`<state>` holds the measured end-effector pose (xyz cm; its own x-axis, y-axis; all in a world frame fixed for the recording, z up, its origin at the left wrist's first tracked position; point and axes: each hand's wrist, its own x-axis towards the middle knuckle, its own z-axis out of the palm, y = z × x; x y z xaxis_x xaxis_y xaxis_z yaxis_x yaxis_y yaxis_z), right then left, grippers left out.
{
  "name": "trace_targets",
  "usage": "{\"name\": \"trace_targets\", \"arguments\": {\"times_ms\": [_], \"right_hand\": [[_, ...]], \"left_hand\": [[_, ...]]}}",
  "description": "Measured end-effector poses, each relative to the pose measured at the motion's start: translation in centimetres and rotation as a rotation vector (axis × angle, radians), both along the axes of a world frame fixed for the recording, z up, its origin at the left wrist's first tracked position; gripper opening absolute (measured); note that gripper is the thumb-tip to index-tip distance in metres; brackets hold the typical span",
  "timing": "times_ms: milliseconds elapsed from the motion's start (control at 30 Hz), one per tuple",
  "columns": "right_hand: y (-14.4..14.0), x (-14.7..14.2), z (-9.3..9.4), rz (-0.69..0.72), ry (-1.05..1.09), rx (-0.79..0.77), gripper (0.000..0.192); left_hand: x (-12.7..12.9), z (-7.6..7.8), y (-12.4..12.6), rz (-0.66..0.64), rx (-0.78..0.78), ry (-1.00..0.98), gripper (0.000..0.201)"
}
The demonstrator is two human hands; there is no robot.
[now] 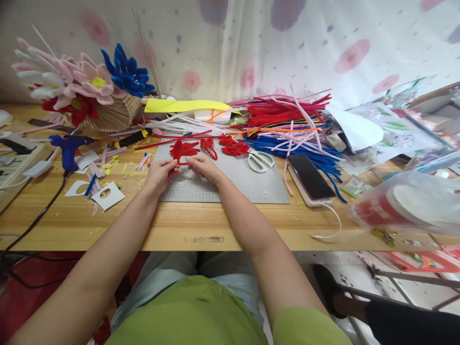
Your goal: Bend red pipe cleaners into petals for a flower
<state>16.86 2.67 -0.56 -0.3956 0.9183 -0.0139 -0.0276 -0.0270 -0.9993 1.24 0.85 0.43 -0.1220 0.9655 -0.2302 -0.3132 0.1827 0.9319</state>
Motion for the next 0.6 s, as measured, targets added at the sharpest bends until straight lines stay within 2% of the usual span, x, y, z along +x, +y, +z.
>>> {"name": "trace_targets", "arguments": {"times_ms": [100,267,433,600], "right_hand": [[0.33,-0.04,0.06,-0.08,0.065,-0.088,0.05],[0.01,-0.41,0.17,-0.054,0.036,0.032,0.04],[-0.04,-0.61,-0.25,-0.095,0.082,0.022,0.034],[0.31,-0.81,-0.5,-0.163,0.056,0.047,0.029]], "left_hand": [[0.18,0.21,-0.21,-0.055,-0.024,0.043,0.014],[0.67,0.42,-0.73,-0.181,-0.034,0.157,0.018],[0.71,0.33,-0.85,-0.272,-0.038,0.183,0.023],[0.76,0.07,-0.84,-0.358,0.002,0.233,0.019]]}}
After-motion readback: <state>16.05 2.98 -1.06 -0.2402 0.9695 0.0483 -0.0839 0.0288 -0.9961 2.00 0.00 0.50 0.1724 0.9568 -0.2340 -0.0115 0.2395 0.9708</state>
